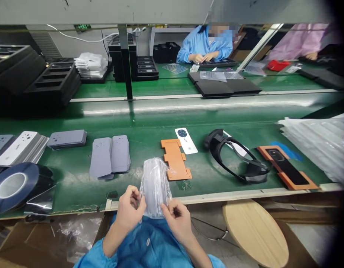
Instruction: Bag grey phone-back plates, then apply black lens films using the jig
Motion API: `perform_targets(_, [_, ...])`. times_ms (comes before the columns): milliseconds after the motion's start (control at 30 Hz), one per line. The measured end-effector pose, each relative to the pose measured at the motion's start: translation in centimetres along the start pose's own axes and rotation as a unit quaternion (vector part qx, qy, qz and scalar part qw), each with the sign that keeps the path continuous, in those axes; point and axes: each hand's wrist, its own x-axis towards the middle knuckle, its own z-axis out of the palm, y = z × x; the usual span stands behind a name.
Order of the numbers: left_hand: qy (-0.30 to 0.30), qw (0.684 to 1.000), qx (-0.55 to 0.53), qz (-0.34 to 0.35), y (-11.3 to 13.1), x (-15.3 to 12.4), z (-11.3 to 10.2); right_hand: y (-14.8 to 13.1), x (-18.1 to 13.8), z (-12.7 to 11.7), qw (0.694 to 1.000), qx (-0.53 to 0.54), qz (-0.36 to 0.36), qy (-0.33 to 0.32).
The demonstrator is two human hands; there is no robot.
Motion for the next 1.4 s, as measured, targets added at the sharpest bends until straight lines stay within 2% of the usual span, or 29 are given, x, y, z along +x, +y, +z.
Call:
perform_targets(67, [0.008, 0.992, 0.114, 0.052, 1.9, 1.9, -0.2, -0.1, 0.0, -0.1, 1.0, -0.005, 0.005, -0.018])
perform_targets(133, [0.013, 0.977, 0.185, 0.101, 3.8, 4.0, 0.0, -0.4, 0.0, -0.1, 0.999, 0.016, 0.027, -0.035])
perform_targets(200, [-0.015, 0.959, 0.25, 0.134, 5.4, 6.1, 0.3, -0.7, -0.1, -0.2, 0.997, 0.036, 0.049, -0.056])
perform_targets(300, [-0.081, 0.93, 0.331, 0.14, 6.8, 8.4, 1.0, -1.2, -0.3, -0.6, 0.994, 0.043, 0.06, -0.087])
perform_targets(400, [-0.089, 0.918, 0.366, 0.123, 7.1, 9.3, 1.5, -1.6, 0.3, -1.3, 0.992, 0.028, 0.054, -0.109])
perform_targets(467, [-0.087, 0.915, 0.375, 0.122, 7.0, 9.5, 1.7, -2.1, 1.7, -1.9, 0.994, -0.011, 0.042, -0.1])
perform_targets(567, [-0.084, 0.913, 0.378, 0.125, 6.8, 9.6, 1.6, -3.5, 5.9, -2.5, 0.992, -0.124, -0.005, -0.037])
perform_targets(633, [-0.084, 0.913, 0.377, 0.129, 6.7, 10.0, 1.6, -4.6, 9.3, -2.4, 0.976, -0.208, -0.059, -0.017])
perform_targets(700, [-0.088, 0.914, 0.373, 0.133, 6.8, 10.7, 1.7, -5.5, 12.5, -1.7, 0.949, -0.299, -0.093, -0.043])
perform_targets(800, [-0.078, 0.922, 0.36, 0.124, 6.6, 11.6, 1.9, -6.0, 15.2, -0.2, 0.908, -0.384, -0.108, -0.132])
perform_targets(867, [-0.057, 0.932, 0.341, 0.105, 6.4, 12.0, 2.0, -5.8, 15.6, 0.7, 0.893, -0.402, -0.111, -0.17])
perform_targets(933, [-0.033, 0.945, 0.314, 0.082, 6.1, 12.2, 2.0, -5.4, 15.5, 1.1, 0.891, -0.403, -0.113, -0.174])
perform_targets(1167, [0.031, 0.979, 0.201, -0.007, 5.4, 12.5, 2.2, -3.6, 15.1, 0.6, 0.909, -0.367, -0.126, -0.149])
perform_targets(1400, [0.062, 0.989, 0.125, -0.055, 4.7, 12.4, 2.6, -2.4, 14.9, 0.3, 0.928, -0.314, -0.144, -0.138])
